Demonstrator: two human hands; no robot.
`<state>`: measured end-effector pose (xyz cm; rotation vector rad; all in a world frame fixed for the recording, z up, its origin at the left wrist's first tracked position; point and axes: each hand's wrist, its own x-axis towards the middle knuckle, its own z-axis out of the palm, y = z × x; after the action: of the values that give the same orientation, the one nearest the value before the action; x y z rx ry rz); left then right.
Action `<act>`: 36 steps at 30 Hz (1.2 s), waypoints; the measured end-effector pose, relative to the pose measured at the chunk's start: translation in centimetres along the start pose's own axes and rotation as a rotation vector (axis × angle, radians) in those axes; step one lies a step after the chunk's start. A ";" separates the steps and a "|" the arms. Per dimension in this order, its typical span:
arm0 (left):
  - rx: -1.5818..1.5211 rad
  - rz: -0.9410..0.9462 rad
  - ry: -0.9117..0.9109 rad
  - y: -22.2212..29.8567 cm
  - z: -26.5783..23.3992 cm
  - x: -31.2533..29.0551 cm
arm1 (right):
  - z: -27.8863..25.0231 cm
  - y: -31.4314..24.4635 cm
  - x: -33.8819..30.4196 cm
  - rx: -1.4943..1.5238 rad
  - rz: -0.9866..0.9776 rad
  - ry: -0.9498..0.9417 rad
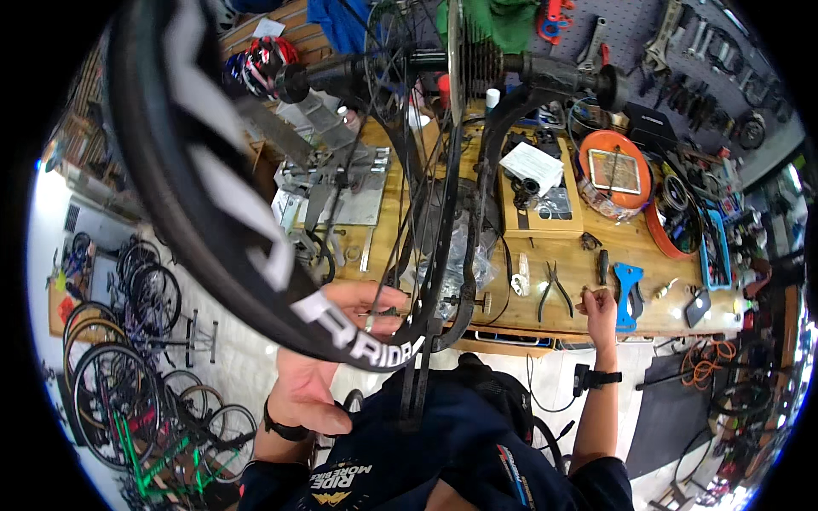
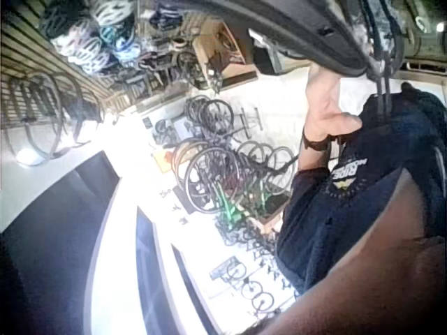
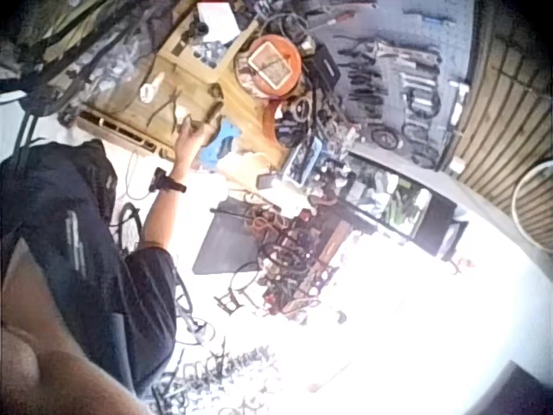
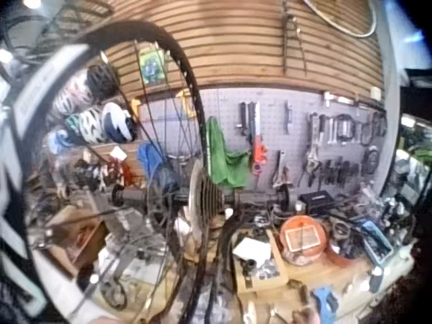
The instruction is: The person uses a spoke wrench to adjust individual spokes on a bicycle wheel while it is mounted on a truing stand, checking the alignment against a blue truing gauge.
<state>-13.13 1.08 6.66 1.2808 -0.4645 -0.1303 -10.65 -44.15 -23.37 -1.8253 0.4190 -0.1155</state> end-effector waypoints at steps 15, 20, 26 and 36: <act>0.160 0.162 -0.346 -1.8 -3.5 0.4 | 2.2 -5.5 -19.8 0.121 0.095 0.206; -0.024 0.171 -0.315 -1.8 -3.3 0.5 | 0.6 -5.3 -21.7 0.122 0.098 0.240; -0.034 0.260 -0.205 -0.3 -1.8 0.4 | -2.5 -4.5 -17.4 0.113 0.025 0.170; 0.220 0.334 0.212 -0.5 2.9 -1.6 | -3.7 -4.9 -6.9 0.094 -0.099 -0.158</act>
<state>-15.67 -1.06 6.35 1.3952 -0.5126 0.3424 -17.08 -43.98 -16.68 -1.7478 0.2087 -0.0577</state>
